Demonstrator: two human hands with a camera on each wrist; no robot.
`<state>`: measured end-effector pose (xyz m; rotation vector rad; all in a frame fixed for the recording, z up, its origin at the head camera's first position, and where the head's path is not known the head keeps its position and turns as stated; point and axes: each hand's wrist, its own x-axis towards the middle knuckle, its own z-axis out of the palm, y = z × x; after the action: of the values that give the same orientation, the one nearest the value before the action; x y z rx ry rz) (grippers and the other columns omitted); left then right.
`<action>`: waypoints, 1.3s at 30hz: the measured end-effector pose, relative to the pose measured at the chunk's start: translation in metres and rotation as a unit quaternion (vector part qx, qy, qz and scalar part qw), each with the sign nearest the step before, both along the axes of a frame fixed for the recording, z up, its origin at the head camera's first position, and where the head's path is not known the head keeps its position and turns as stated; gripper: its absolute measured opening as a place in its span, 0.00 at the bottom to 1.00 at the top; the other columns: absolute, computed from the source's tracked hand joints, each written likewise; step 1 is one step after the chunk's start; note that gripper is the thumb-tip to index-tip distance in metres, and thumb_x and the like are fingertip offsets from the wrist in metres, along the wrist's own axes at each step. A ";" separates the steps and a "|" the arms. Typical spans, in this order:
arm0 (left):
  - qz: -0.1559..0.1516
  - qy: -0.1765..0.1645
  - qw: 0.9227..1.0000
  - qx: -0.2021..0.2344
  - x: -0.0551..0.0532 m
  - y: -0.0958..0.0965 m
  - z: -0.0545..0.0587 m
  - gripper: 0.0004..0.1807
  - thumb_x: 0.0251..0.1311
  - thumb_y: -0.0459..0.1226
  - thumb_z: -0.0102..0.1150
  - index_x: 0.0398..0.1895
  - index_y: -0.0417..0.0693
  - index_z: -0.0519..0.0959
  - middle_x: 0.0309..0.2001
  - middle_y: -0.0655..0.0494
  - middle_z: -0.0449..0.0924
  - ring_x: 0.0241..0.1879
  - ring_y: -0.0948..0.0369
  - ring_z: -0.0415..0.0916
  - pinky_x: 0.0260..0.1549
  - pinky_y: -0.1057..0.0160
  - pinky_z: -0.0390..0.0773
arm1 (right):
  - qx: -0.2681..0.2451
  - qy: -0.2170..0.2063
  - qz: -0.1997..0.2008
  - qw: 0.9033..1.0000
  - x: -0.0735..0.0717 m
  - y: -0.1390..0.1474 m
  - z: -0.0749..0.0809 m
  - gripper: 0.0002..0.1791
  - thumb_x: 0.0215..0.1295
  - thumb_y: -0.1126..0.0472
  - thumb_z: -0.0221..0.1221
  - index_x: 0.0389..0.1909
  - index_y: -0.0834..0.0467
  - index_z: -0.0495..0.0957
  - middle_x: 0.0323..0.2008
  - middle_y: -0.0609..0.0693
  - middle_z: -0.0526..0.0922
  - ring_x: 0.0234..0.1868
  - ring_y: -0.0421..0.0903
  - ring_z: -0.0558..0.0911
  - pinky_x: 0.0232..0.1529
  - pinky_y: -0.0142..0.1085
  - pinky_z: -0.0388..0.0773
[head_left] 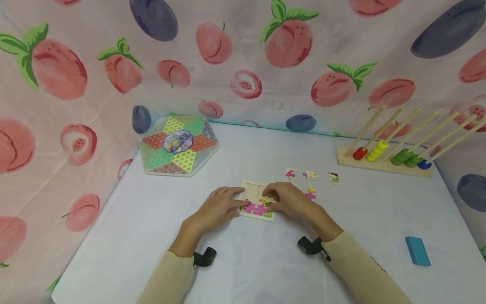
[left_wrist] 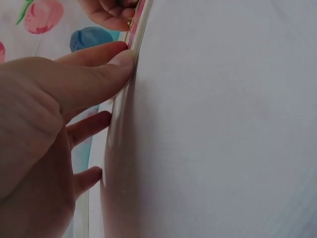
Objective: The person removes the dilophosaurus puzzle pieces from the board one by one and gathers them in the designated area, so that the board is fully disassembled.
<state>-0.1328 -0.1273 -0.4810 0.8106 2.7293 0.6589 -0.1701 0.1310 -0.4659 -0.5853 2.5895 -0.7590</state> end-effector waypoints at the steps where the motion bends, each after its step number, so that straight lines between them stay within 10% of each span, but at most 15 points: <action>1: -0.001 -0.003 1.000 0.002 -0.001 0.000 0.000 0.24 0.65 0.41 0.66 0.65 0.64 0.80 0.77 0.52 0.66 0.76 0.47 0.61 0.76 0.38 0.58 | -0.002 -0.003 0.000 1.000 0.000 0.000 0.000 0.23 0.55 0.56 0.76 0.51 0.55 0.83 0.37 0.47 0.82 0.41 0.43 0.76 0.45 0.33 0.77; 16: -0.001 -0.047 0.998 0.043 -0.010 -0.006 -0.005 0.22 0.64 0.41 0.67 0.62 0.63 0.82 0.80 0.53 0.60 0.82 0.48 0.50 0.77 0.29 0.36 | -0.005 0.004 -0.004 1.000 -0.002 0.001 -0.004 0.21 0.54 0.56 0.76 0.48 0.52 0.82 0.40 0.46 0.81 0.42 0.43 0.75 0.47 0.35 0.77; 39: 0.002 -0.050 0.996 0.069 -0.012 -0.007 -0.007 0.20 0.64 0.40 0.68 0.59 0.60 0.84 0.79 0.51 0.62 0.81 0.47 0.51 0.76 0.27 0.35 | -0.081 0.000 0.005 0.997 0.004 0.005 -0.006 0.17 0.55 0.63 0.75 0.44 0.51 0.81 0.37 0.45 0.82 0.38 0.41 0.79 0.41 0.29 0.80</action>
<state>-0.1444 -0.1346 -0.4878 0.7790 2.6200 0.8715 -0.1661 0.1360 -0.4719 -0.6443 2.5398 -0.9730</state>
